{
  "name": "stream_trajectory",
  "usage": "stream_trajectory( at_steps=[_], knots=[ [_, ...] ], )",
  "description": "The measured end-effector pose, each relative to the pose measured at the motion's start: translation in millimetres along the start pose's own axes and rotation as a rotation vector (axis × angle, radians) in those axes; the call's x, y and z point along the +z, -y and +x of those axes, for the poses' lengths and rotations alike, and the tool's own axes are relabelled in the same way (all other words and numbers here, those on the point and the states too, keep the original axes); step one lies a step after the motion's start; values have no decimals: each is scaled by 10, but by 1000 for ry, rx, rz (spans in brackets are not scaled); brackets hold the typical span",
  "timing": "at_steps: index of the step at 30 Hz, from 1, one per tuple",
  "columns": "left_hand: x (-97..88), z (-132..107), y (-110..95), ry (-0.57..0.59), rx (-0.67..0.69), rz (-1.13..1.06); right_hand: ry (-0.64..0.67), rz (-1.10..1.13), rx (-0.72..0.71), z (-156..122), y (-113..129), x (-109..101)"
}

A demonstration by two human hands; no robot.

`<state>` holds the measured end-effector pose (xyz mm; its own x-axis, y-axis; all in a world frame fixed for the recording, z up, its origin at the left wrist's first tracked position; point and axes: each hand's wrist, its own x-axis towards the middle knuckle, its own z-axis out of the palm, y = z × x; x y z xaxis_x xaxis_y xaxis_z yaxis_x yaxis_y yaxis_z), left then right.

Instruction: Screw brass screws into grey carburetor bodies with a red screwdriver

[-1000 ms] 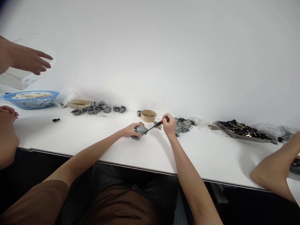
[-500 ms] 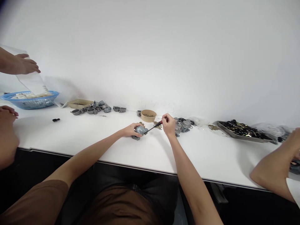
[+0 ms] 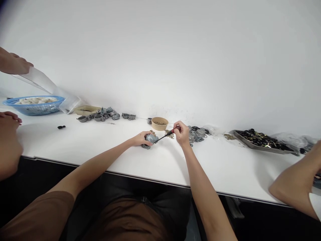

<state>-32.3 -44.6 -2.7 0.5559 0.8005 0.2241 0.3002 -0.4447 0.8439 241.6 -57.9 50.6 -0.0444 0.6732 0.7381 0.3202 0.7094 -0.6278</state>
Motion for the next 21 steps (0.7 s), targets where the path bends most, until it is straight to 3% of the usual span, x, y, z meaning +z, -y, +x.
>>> stream_trajectory(
  at_steps=[4,8,11,15,21],
  knots=[
    [-2,8,37,-5,5,1,12,9,-18,1,33,33],
    [-9,-5,41,-24,18,70,-1,-21,55,4,98,77],
    [-5,-19,24,-45,13,113,87,4,93,5,158,78],
    [11,-21,10,-59,39,109,225,206,109,9,155,103],
    [2,5,56,-192,-2,104,7,121,168,-6,80,216]
  ],
)
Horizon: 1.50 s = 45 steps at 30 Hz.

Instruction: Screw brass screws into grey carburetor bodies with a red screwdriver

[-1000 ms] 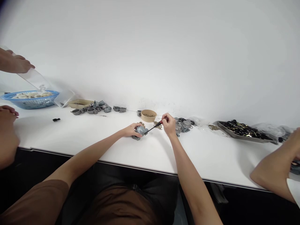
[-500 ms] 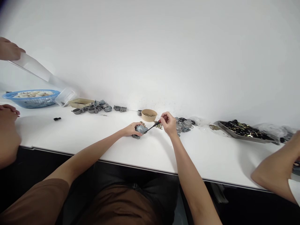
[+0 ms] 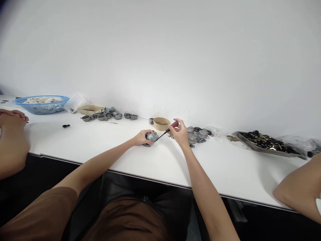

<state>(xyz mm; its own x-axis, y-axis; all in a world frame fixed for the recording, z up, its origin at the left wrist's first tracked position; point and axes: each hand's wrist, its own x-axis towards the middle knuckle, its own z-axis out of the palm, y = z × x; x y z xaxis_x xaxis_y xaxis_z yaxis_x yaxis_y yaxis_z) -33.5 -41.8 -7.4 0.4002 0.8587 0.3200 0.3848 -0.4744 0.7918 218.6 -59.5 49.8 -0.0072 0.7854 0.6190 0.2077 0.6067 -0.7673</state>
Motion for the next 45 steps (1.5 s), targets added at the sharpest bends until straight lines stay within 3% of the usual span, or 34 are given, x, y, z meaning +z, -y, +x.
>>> stream_trajectory(
  at_steps=[4,7,10,15,17,19,21,26,31,37,42,45],
  knots=[
    [-13,-18,-30,-24,113,-10,-56,-102,-150,-28,93,-36],
    [28,-46,-87,-36,145,-72,42,-54,-265,-28,246,-78],
    [115,-59,-130,-6,139,-170,153,-9,-287,36,406,-64],
    [251,-49,-118,-15,86,-237,96,-152,-324,220,601,63],
    [274,-42,-107,-4,59,-299,158,-115,-325,268,638,123],
    [273,-37,-107,24,43,-353,257,0,-286,293,633,189],
    [255,-32,-118,58,46,-364,273,110,-223,303,579,263],
    [206,-35,-153,116,85,-263,36,122,-159,284,406,359],
    [178,-51,-188,125,178,-168,247,214,-196,242,389,272],
    [132,-37,-231,208,221,-161,84,60,-212,226,383,269],
    [112,-29,-242,214,239,-183,284,184,-225,201,426,245],
    [110,-16,-219,213,228,-196,231,147,-211,209,394,230]
  ],
)
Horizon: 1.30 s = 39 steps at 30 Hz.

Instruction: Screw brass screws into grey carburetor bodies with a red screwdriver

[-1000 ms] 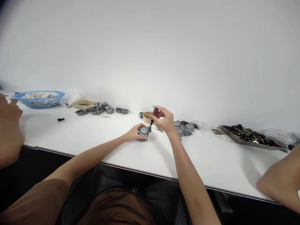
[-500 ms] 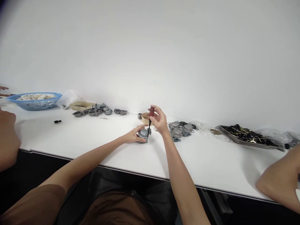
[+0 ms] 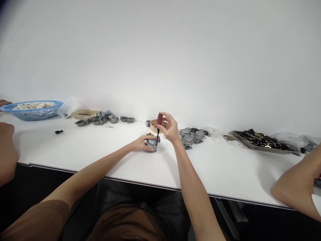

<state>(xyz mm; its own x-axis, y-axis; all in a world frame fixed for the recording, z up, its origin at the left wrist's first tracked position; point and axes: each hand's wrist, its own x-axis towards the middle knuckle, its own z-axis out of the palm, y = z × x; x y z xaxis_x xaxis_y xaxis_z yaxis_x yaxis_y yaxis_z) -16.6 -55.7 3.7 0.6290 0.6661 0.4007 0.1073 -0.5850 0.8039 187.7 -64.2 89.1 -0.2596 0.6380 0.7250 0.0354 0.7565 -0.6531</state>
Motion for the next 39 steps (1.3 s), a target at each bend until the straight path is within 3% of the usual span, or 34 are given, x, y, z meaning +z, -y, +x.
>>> stream_trajectory(
  at_steps=[4,11,18,25,31,39],
  knots=[
    [-10,14,69,-34,-11,-25,-145,-132,-17,0,-44,-16],
    [-20,11,101,-36,-6,-26,66,101,-29,-27,99,-30],
    [-22,15,109,-21,-20,-46,-129,-100,-22,-4,27,9],
    [-32,16,95,-28,-15,-18,25,60,-4,-25,94,12],
    [-32,17,73,-12,-7,-23,-161,-131,-27,-23,42,25],
    [-36,19,107,-26,-36,-19,-71,-9,-38,-16,56,2]
  ],
)
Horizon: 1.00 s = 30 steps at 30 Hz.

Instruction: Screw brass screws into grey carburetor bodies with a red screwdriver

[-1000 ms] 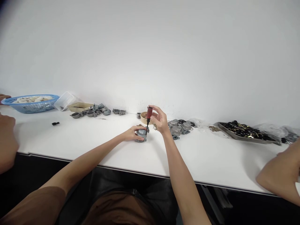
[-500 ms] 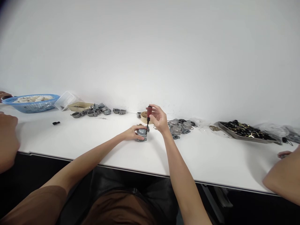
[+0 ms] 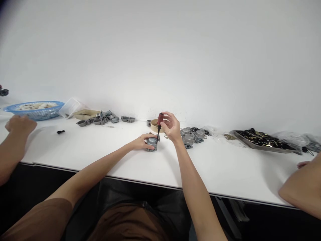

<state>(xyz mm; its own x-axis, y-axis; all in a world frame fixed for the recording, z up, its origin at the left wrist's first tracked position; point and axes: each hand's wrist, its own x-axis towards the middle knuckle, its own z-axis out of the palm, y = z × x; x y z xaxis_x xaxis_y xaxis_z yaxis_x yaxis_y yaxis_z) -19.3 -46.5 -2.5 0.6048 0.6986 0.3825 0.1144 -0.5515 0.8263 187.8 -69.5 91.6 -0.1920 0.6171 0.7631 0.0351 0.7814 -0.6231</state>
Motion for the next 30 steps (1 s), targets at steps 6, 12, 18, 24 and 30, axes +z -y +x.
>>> stream_trajectory(
  at_steps=[6,12,18,24,30],
  knots=[
    [2,2,9,-2,20,0,-90,-118,-17,8,-31,5],
    [-6,-3,3,1,30,-1,-78,-29,15,2,-19,38],
    [-8,-2,-15,7,23,9,-192,-212,-12,-4,-86,55],
    [-2,-4,-8,14,20,-16,-35,58,13,-18,-42,47],
    [2,-4,-36,32,31,-14,-155,-56,53,-15,-72,92]
  ],
)
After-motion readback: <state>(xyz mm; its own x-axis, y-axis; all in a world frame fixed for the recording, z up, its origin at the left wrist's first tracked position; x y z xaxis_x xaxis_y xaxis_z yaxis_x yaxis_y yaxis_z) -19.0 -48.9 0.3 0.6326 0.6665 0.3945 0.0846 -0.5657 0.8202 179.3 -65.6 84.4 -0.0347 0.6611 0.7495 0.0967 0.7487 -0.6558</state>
